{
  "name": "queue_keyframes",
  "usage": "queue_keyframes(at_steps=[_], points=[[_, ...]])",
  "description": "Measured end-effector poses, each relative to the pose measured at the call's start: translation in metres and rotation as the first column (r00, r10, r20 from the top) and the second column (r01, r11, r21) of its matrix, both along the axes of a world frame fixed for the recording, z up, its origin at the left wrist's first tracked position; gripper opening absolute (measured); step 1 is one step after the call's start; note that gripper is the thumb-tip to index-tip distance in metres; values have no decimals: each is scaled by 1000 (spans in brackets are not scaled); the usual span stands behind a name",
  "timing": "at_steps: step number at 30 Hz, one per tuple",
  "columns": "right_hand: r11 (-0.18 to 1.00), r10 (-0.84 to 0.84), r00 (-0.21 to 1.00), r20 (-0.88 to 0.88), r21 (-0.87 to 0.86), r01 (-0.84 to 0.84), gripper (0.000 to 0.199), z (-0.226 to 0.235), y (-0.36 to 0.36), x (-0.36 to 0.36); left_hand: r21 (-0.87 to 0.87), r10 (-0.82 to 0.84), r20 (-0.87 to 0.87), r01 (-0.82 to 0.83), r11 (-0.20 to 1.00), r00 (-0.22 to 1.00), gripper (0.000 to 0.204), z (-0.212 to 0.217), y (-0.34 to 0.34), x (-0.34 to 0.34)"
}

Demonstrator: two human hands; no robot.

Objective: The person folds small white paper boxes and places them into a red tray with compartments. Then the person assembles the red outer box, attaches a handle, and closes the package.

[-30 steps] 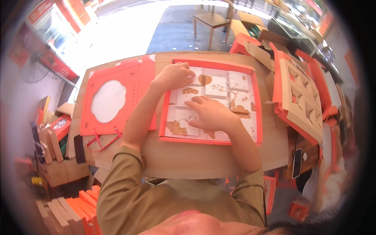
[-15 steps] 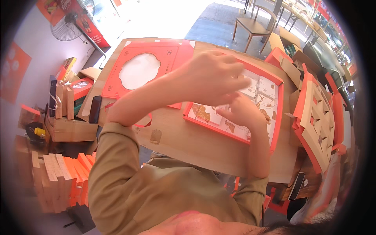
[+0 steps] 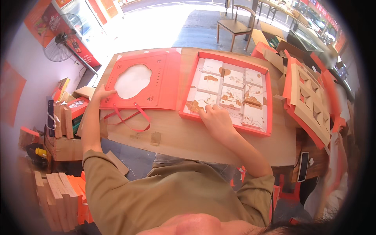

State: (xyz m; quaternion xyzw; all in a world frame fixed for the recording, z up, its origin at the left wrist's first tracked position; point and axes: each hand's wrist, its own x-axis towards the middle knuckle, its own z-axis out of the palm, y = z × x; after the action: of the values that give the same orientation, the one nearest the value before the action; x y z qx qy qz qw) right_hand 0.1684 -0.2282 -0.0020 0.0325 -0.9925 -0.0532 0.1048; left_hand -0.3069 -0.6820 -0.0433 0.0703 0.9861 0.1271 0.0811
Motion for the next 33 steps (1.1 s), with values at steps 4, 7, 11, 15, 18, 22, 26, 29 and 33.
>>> queue_keyframes(at_steps=[4,7,11,15,18,22,26,29,33], points=[[999,-1,983,-185,40,8,20,-22,-5,1,285,88,37,-95,954,995,112,-34,-74,-41],[990,-94,931,-352,61,123,19,-50,-7,-1,483,-125,213,7,876,969,43,-43,-75,-46],[977,-190,843,-504,-15,211,24,-67,-20,11,704,-331,253,62,708,909,41,-9,-120,-41],[958,-262,780,-568,-249,140,46,-53,-33,25,801,-417,-111,330,500,902,43,35,-161,-6],[903,-301,749,-590,-429,25,60,-42,-47,44,834,-233,-237,321,449,943,45,83,-166,83],[573,-280,877,-390,-801,-174,65,-22,-99,49,750,-24,-444,386,538,896,54,97,-282,151],[233,-209,926,-314,-936,-265,83,-1,-161,62,848,207,-469,372,379,859,58,58,-307,240],[210,-161,904,-396,-909,-360,96,24,-202,78,912,276,-407,368,183,871,61,29,-302,304],[208,-340,854,-395,-917,-341,106,23,-205,130,882,59,-467,461,95,882,69,-20,-233,349]])
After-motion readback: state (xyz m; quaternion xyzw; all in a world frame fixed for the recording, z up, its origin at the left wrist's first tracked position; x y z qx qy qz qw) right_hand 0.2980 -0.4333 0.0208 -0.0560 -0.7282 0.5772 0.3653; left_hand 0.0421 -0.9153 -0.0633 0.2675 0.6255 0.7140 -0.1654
